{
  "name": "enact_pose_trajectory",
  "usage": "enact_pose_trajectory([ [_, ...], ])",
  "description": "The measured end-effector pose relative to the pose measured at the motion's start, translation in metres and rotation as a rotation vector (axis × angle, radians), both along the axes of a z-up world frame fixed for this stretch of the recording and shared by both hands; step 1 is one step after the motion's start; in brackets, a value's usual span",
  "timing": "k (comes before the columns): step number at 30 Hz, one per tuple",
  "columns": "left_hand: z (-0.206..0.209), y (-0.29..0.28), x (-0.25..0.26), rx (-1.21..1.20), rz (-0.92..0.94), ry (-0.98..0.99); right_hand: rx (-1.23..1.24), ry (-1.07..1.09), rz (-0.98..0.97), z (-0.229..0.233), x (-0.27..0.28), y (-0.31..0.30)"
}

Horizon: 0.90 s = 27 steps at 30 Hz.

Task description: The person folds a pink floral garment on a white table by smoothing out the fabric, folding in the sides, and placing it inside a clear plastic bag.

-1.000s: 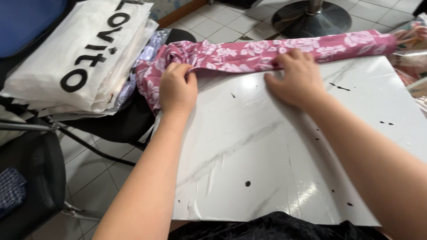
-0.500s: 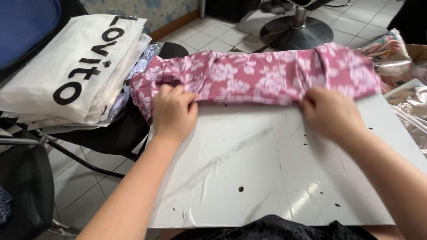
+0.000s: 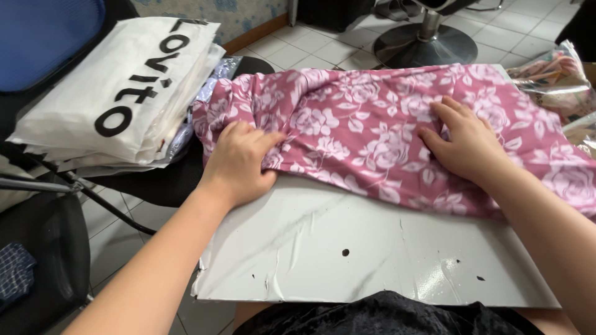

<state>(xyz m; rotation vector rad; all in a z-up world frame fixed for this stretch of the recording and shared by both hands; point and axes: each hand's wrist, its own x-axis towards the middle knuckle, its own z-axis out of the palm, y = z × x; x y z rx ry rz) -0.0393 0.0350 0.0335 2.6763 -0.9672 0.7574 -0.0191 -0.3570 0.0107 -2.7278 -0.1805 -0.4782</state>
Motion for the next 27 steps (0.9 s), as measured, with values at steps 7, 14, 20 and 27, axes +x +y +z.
enact_pose_trajectory([
  [7,-0.018,-0.023,0.087,0.015,0.327,0.118,0.022,0.1,-0.214,-0.024,0.039,-0.049],
  [14,-0.014,-0.029,0.076,-0.012,0.571,0.293,-0.079,0.141,-0.329,-0.022,0.009,-0.046],
  [20,-0.005,0.002,-0.014,-0.043,0.577,0.327,-0.18,0.19,-0.396,-0.012,-0.074,-0.012],
  [27,0.033,0.014,-0.063,0.121,0.561,0.619,-0.047,0.561,-0.378,0.047,-0.055,-0.015],
])
